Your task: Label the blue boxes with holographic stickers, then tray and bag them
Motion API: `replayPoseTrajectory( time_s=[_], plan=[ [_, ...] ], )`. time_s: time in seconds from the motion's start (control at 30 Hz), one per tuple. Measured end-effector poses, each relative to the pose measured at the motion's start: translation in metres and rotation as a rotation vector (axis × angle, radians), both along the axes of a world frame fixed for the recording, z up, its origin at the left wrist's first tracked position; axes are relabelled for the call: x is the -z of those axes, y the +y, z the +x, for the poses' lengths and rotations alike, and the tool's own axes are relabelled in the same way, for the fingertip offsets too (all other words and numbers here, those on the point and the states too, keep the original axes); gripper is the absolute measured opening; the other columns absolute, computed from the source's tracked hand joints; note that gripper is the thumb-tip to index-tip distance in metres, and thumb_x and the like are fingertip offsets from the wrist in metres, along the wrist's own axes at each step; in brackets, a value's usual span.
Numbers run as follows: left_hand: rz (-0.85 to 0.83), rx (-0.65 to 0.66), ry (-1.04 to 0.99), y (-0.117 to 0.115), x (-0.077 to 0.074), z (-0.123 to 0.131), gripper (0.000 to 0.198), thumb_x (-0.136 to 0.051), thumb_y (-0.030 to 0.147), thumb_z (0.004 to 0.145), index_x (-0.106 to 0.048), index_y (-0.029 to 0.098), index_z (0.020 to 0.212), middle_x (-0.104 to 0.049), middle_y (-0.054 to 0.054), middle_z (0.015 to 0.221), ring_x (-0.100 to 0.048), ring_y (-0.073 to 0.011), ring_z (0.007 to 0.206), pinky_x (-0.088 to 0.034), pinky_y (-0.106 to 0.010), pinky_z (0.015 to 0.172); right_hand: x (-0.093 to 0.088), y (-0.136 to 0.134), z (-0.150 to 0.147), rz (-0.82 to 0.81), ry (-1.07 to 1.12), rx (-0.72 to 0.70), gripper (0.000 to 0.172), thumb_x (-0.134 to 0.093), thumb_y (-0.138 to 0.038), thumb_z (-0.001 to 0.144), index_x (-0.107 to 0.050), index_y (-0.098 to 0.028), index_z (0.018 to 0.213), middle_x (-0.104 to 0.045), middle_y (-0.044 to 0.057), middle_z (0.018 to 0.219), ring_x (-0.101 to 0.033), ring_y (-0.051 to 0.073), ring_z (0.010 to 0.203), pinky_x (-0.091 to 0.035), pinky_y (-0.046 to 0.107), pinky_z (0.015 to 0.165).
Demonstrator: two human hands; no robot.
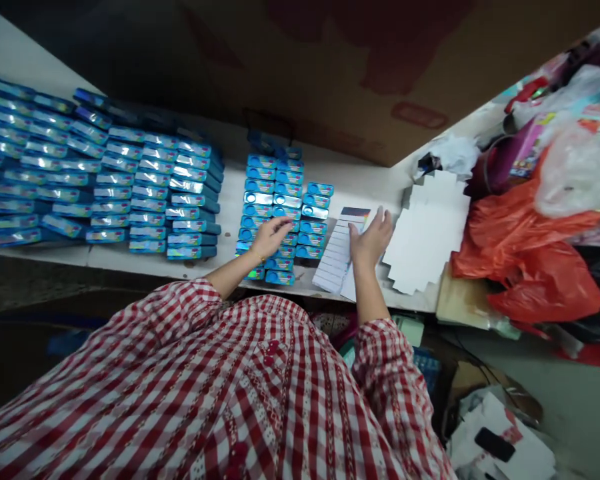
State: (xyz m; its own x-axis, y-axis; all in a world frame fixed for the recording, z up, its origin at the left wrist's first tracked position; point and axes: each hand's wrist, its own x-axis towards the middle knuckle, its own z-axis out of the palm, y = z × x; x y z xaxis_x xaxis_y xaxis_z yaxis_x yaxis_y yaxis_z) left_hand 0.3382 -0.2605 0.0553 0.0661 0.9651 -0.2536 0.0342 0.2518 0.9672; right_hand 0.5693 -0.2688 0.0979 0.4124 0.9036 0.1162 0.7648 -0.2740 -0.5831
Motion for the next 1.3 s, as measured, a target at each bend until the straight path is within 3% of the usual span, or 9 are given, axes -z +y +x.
replayPoseTrajectory(
  time_s=[0.17, 0.3, 0.47, 0.6, 0.73, 0.9, 1.07, 1.2, 1.3],
  plan=[
    [-0.194, 0.134, -0.147, 0.028, 0.004, 0.091, 0.037, -0.075, 0.026, 0.063, -0.066, 0.013, 0.097, -0.068, -0.01, 0.099, -0.062, -0.0218, 0.095, -0.046, -0.032, 0.086, 0.026, -0.006, 0.038, -0.1, 0.69, 0.157, 0.051, -0.06, -0.04, 0.063, -0.051, -0.016, 0.108, -0.059, 0.004, 0.086, -0.058, 0.016, 0.075, -0.048, 0.031, 0.068],
    [-0.289, 0.165, -0.239, 0.034, 0.002, 0.132, 0.031, -0.075, 0.025, 0.061, -0.067, 0.012, 0.088, -0.069, -0.005, 0.085, -0.062, -0.0166, 0.08, -0.047, -0.028, 0.074, 0.018, -0.043, 0.032, -0.045, 0.903, 0.14, 0.043, -0.066, -0.038, 0.058, -0.053, -0.02, 0.096, -0.057, -0.001, 0.075, -0.054, 0.012, 0.063, -0.047, 0.026, 0.059],
    [-0.232, 0.164, -0.211, 0.022, -0.013, 0.146, 0.017, -0.07, 0.029, 0.065, -0.067, 0.013, 0.07, -0.061, 0.003, 0.059, -0.052, -0.01, 0.059, -0.041, -0.022, 0.058, -0.018, -0.051, 0.043, 0.097, 0.16, -0.029, 0.038, -0.056, -0.032, 0.078, -0.055, -0.022, 0.115, -0.06, 0.009, 0.103, -0.056, 0.02, 0.089, -0.046, 0.036, 0.076],
    [-0.075, 0.219, -0.132, 0.016, -0.025, 0.146, 0.017, -0.068, 0.031, 0.067, -0.068, 0.014, 0.065, -0.06, 0.003, 0.056, -0.052, -0.0109, 0.061, -0.04, -0.023, 0.058, -0.045, -0.018, 0.053, 0.037, -0.452, -0.544, 0.032, -0.046, -0.021, 0.089, -0.06, -0.03, 0.116, -0.057, 0.008, 0.121, -0.046, 0.024, 0.11, -0.034, 0.042, 0.091],
    [-0.17, 0.25, -0.309, 0.011, -0.029, 0.143, 0.017, -0.071, 0.03, 0.065, -0.067, 0.013, 0.065, -0.059, 0.003, 0.057, -0.054, -0.0112, 0.062, -0.043, -0.025, 0.065, -0.052, 0.004, 0.063, -0.045, -0.637, -0.933, 0.033, -0.041, -0.019, 0.091, -0.059, -0.028, 0.118, -0.059, 0.007, 0.121, -0.046, 0.022, 0.107, -0.033, 0.039, 0.088],
    [-0.332, 0.27, -0.553, 0.003, -0.026, 0.136, 0.026, -0.075, 0.027, 0.059, -0.071, 0.012, 0.08, -0.069, -0.003, 0.075, -0.061, -0.0138, 0.07, -0.047, -0.031, 0.076, -0.043, 0.001, 0.079, 0.001, -0.628, -1.08, 0.034, -0.035, -0.018, 0.093, -0.057, -0.023, 0.119, -0.055, 0.008, 0.128, -0.05, 0.02, 0.103, -0.036, 0.038, 0.085],
    [-0.219, 0.209, -0.303, 0.014, -0.01, 0.132, 0.016, -0.067, 0.018, 0.064, -0.072, 0.013, 0.079, -0.071, -0.004, 0.08, -0.062, -0.0168, 0.078, -0.047, -0.035, 0.084, -0.055, -0.012, 0.075, 0.034, -0.607, -1.029, 0.027, -0.037, -0.019, 0.092, -0.061, -0.018, 0.104, -0.06, 0.01, 0.119, -0.051, 0.02, 0.1, -0.038, 0.036, 0.081],
    [-0.093, 0.147, -0.012, 0.031, 0.007, 0.129, 0.02, -0.066, 0.011, 0.062, -0.072, 0.015, 0.081, -0.07, -0.003, 0.081, -0.062, -0.0192, 0.084, -0.046, -0.037, 0.089, -0.094, -0.028, 0.057, 0.065, -0.396, -0.767, 0.021, -0.041, -0.02, 0.089, -0.061, -0.018, 0.09, -0.062, 0.011, 0.104, -0.054, 0.02, 0.091, -0.042, 0.034, 0.079],
    [0.005, 0.033, -0.01, 0.03, 0.005, 0.122, 0.031, -0.071, 0.019, 0.063, -0.07, 0.015, 0.093, -0.068, -0.007, 0.1, -0.06, -0.0198, 0.096, -0.045, -0.033, 0.092, -0.112, -0.029, 0.04, 0.021, -0.076, -0.556, 0.014, -0.047, -0.021, 0.083, -0.06, -0.019, 0.082, -0.062, 0.007, 0.09, -0.055, 0.016, 0.078, -0.045, 0.03, 0.069]
  ],
)
